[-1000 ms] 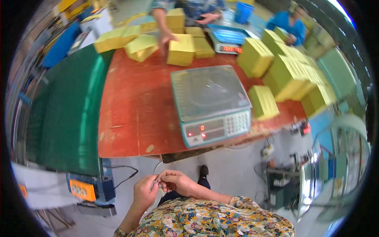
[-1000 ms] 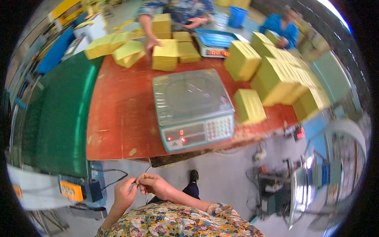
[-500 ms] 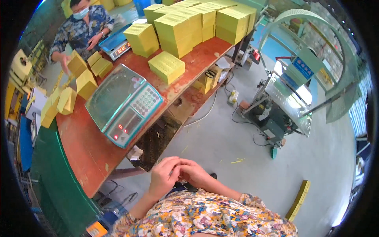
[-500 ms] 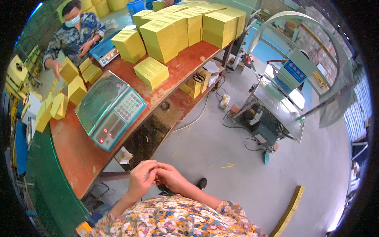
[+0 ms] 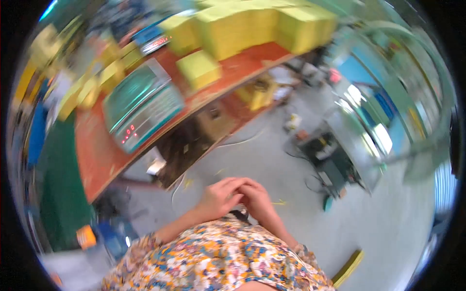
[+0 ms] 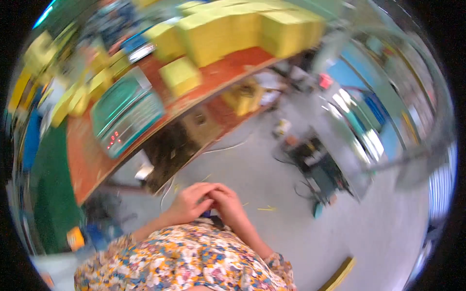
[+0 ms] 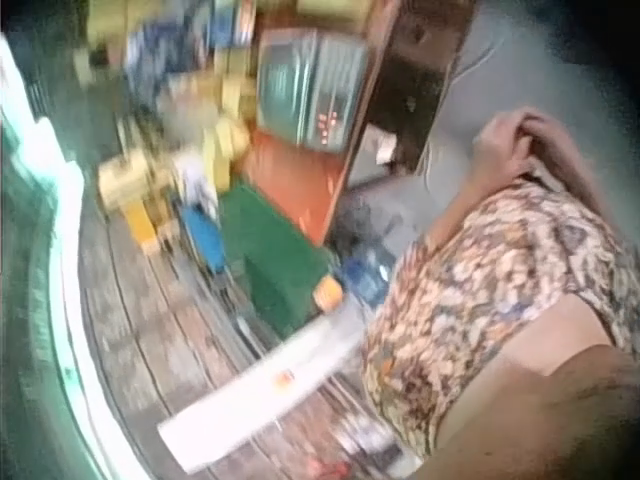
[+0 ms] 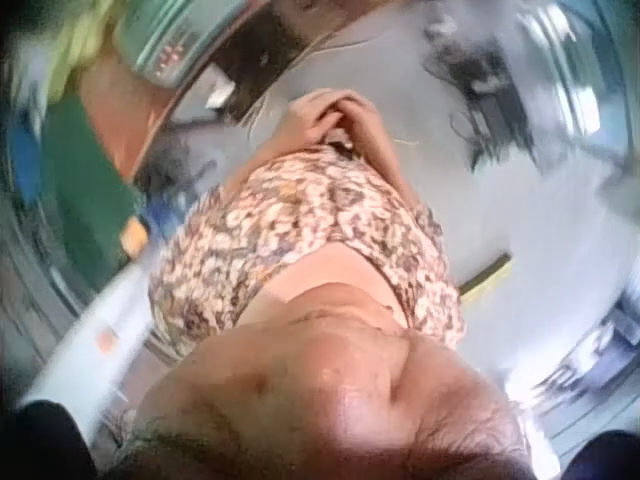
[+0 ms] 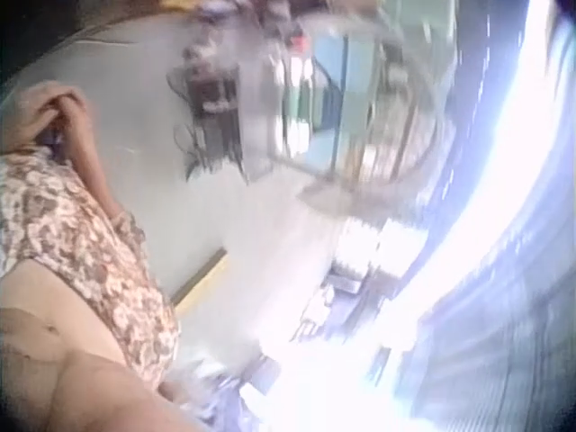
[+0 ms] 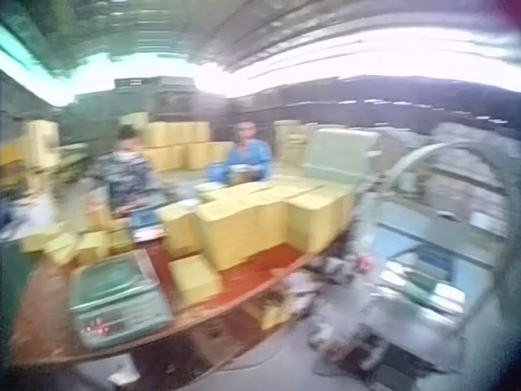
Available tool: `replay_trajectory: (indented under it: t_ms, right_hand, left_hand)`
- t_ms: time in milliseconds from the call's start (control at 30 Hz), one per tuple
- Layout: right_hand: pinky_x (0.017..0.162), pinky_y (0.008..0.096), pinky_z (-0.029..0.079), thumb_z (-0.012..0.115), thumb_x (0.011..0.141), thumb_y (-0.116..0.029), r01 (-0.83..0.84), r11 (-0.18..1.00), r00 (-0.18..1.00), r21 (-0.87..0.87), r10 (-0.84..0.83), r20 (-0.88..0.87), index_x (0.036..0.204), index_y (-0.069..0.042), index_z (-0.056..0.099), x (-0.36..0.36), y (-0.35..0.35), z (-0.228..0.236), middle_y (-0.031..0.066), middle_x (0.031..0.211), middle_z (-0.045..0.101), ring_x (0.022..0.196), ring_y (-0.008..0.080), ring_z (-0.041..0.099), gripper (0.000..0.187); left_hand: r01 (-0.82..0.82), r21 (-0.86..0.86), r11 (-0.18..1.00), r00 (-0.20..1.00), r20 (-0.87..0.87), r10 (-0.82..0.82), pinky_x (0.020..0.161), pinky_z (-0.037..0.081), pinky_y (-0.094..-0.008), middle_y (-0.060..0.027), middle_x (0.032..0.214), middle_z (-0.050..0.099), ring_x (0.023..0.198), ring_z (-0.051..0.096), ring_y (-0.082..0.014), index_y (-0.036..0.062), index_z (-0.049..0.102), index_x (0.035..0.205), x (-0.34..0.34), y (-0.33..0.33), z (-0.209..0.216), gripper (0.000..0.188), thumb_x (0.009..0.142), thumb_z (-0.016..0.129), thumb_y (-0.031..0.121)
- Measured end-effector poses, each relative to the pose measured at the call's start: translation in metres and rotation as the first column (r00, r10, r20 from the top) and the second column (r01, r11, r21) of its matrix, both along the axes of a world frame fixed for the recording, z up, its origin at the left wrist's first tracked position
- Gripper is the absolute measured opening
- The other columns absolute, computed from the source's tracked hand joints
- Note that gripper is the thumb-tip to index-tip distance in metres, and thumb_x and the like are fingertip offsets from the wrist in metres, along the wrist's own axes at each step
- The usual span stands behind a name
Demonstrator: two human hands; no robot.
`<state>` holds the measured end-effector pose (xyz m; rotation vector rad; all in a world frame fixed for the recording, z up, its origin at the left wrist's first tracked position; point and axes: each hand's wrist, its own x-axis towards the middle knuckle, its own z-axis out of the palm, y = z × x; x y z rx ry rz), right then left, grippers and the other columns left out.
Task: Weighing stacks of yellow paper, adjusting the count to reach a target weight, and then bundling them using an automated machine.
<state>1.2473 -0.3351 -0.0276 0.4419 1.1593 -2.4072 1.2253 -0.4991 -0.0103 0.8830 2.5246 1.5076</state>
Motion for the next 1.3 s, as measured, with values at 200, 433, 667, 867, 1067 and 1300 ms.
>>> replay_trajectory:
  t_ms: [200, 433, 667, 867, 1067, 1300]
  right_hand:
    - [0.067, 0.0255, 0.046, 0.055, 0.095, -0.015, 0.014, 0.976, 0.999, -0.216, -0.006, 0.035, 0.106, -0.006, 0.063, -0.003, 0.041, -0.016, 0.0003, 0.088, 0.063, 0.073, 0.0086, 0.056, 0.017]
    - [0.066, 0.0261, 0.048, 0.054, 0.097, -0.017, 0.419, 0.882, 0.908, -0.216, -0.407, 0.102, 0.105, -0.006, 0.063, 0.030, 0.176, -0.012, 0.0018, 0.085, 0.064, 0.074, 0.0115, 0.061, 0.016]
    - [0.066, 0.0266, 0.050, 0.053, 0.099, -0.014, 0.785, 0.556, 0.611, -0.273, -0.768, 0.193, 0.101, -0.005, 0.062, 0.099, 0.371, -0.066, 0.0039, 0.083, 0.064, 0.073, 0.0149, 0.064, 0.013]
    - [0.064, 0.0253, 0.050, 0.053, 0.099, -0.016, 0.794, 0.507, 0.592, -0.335, -0.771, 0.234, 0.099, -0.006, 0.063, 0.118, 0.623, -0.126, 0.0019, 0.081, 0.064, 0.070, 0.0130, 0.063, 0.014]
    - [0.061, 0.0253, 0.049, 0.057, 0.096, -0.018, 0.806, 0.531, 0.590, -0.263, -0.760, 0.273, 0.100, -0.007, 0.064, 0.123, 0.925, -0.238, 0.0016, 0.079, 0.064, 0.068, 0.0121, 0.062, 0.014]
    - [0.061, 0.0274, 0.050, 0.053, 0.090, -0.007, 0.815, 0.576, 0.557, -0.065, -0.747, 0.363, 0.130, -0.009, 0.055, 0.045, 1.182, -0.392, 0.0047, 0.079, 0.063, 0.068, 0.0142, 0.062, 0.041]
  left_hand:
    - [0.065, -0.100, 0.993, 0.995, 0.082, -0.057, 0.085, 0.053, -0.0370, -0.0177, 0.108, 0.067, 0.097, 0.067, -0.0307, 0.0019, 0.061, 0.123, -0.015, 0.051, 0.012, 0.040, 0.083, 0.064, 0.004]
    - [0.498, -0.206, 0.842, 0.859, -0.012, -0.511, 0.077, 0.055, -0.0399, -0.0173, 0.102, 0.068, 0.089, 0.067, -0.0342, 0.0029, 0.063, 0.118, -0.060, 0.208, 0.025, 0.034, 0.084, 0.066, 0.006]
    - [0.752, -0.244, 0.613, 0.626, -0.026, -0.779, 0.078, 0.054, -0.0375, -0.0168, 0.105, 0.067, 0.091, 0.068, -0.0317, 0.0009, 0.063, 0.116, -0.053, 0.471, 0.003, 0.033, 0.083, 0.066, 0.004]
    - [0.812, -0.320, 0.488, 0.499, -0.053, -0.865, 0.086, 0.053, -0.0394, -0.0170, 0.112, 0.066, 0.101, 0.065, -0.0337, 0.0017, 0.063, 0.116, -0.022, 0.742, -0.058, 0.033, 0.083, 0.066, 0.004]
    - [0.516, -0.551, 0.656, 0.665, -0.225, -0.712, 0.100, 0.044, -0.0435, -0.0182, 0.135, 0.053, 0.122, 0.053, -0.0372, 0.0011, 0.059, 0.123, -0.080, 1.050, -0.166, 0.044, 0.082, 0.069, 0.011]
    - [0.421, -0.779, 0.465, 0.579, -0.164, -0.798, 0.113, 0.030, -0.0473, -0.0192, 0.152, 0.034, 0.138, 0.035, -0.0384, 0.0048, 0.040, 0.144, -0.151, 1.258, -0.254, 0.074, 0.082, 0.073, 0.030]
